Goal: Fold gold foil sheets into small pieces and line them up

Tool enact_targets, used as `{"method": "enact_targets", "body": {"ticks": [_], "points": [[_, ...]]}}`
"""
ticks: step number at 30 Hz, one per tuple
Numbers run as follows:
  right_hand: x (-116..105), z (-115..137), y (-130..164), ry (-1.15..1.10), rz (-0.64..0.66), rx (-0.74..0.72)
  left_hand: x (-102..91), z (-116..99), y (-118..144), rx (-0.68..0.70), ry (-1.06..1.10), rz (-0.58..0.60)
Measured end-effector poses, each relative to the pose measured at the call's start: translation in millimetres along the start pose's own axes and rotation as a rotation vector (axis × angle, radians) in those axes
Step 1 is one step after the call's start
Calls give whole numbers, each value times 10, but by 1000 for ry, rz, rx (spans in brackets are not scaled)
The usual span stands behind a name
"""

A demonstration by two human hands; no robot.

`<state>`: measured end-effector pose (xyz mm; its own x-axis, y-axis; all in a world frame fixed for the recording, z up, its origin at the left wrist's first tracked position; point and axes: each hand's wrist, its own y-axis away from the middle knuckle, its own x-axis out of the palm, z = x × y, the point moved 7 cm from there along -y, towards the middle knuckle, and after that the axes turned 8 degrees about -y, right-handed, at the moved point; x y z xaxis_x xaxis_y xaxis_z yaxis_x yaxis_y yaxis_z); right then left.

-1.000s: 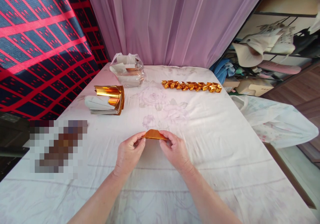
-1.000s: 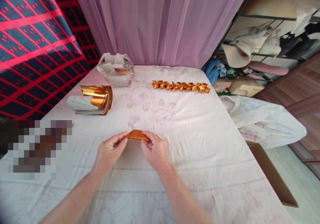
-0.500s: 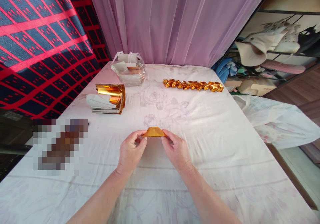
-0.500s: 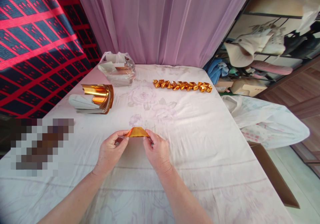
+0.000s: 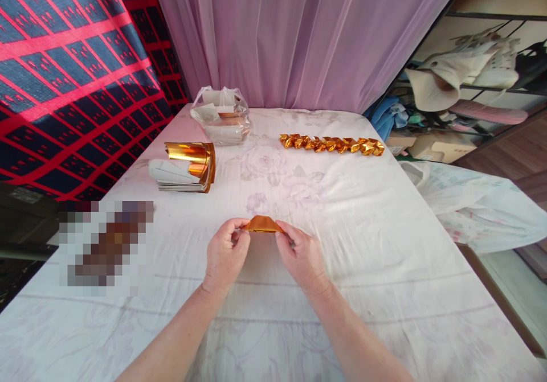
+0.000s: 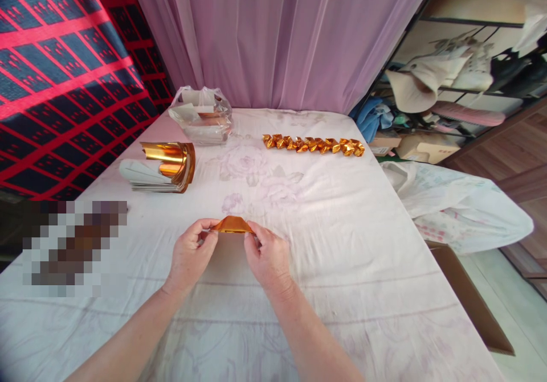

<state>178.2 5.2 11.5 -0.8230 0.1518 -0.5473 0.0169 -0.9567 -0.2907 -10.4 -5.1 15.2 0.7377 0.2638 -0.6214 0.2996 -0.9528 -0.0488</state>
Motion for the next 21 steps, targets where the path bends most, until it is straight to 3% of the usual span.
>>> {"method": "enact_targets", "body": {"ticks": [6,12,21], "points": [[12,17,-8,79,46,47,-12,-68,3,48,21,-35],[17,28,7,91,41,27,17,-33,-11,-10,1,40],[-28,43,-38,218,132,30,-2,-60,-20,83,-128,11]]}}
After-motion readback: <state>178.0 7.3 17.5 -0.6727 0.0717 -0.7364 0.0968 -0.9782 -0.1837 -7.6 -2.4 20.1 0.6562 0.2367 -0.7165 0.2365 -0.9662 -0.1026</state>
